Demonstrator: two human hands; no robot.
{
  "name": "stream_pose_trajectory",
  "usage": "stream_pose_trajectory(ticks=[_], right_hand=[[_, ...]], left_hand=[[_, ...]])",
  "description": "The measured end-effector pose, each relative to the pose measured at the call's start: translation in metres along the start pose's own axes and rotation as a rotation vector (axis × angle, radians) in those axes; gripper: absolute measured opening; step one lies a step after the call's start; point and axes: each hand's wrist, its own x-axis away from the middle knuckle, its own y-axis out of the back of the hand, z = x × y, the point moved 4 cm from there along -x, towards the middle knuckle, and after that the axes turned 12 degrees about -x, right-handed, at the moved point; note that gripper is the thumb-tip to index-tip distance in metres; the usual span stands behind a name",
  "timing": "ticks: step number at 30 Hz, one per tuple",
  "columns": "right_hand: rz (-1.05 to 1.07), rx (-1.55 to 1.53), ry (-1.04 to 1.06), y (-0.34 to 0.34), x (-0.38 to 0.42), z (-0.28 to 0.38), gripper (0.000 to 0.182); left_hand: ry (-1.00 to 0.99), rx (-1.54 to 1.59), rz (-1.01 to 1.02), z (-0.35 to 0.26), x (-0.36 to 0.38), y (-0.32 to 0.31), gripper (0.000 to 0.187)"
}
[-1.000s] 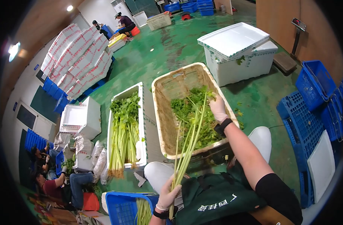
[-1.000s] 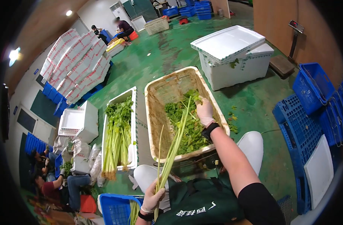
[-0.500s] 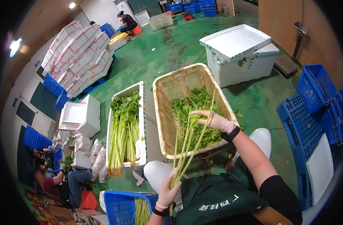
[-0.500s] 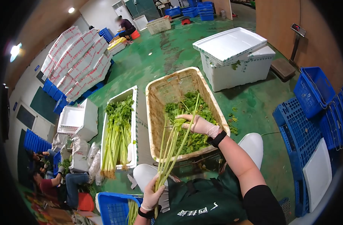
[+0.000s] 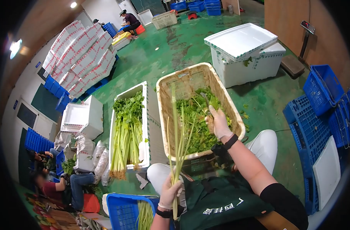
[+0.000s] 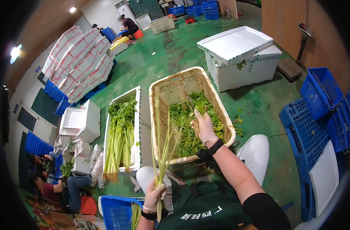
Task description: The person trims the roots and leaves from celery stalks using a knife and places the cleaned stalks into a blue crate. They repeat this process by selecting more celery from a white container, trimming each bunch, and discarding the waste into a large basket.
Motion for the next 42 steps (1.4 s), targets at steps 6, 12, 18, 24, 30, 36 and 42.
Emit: stream_pose_trajectory(ticks=[6, 12, 18, 24, 30, 36, 42], right_hand=[[0.347, -0.141, -0.480, -0.029, 0.014, -0.015, 0.028], [0.207, -0.098, -0.376, -0.057, 0.024, -0.021, 0.046], [0.213, 0.076, -0.189, -0.066, 0.032, -0.032, 0.057], [0.268, -0.107, -0.327, -0.062, 0.024, -0.033, 0.052], [0.460, 0.555, 0.461, -0.071, 0.027, -0.016, 0.020], [0.123, 0.705, 0.654, -0.014, -0.030, 0.001, 0.029], [0.172, 0.487, -0.111, 0.003, -0.018, 0.005, 0.050]], left_hand=[[-0.019, 0.223, 0.122, -0.005, 0.000, 0.005, 0.045], [-0.004, 0.348, 0.203, 0.007, -0.003, 0.006, 0.040], [-0.033, 0.166, 0.141, 0.000, -0.004, -0.004, 0.047], [-0.035, 0.117, 0.149, 0.004, -0.003, -0.001, 0.054], [-0.023, 0.222, 0.197, -0.005, -0.001, -0.005, 0.047], [-0.013, 0.296, 0.213, 0.000, 0.004, 0.001, 0.043], [-0.021, 0.174, 0.174, -0.008, 0.010, -0.005, 0.046]])
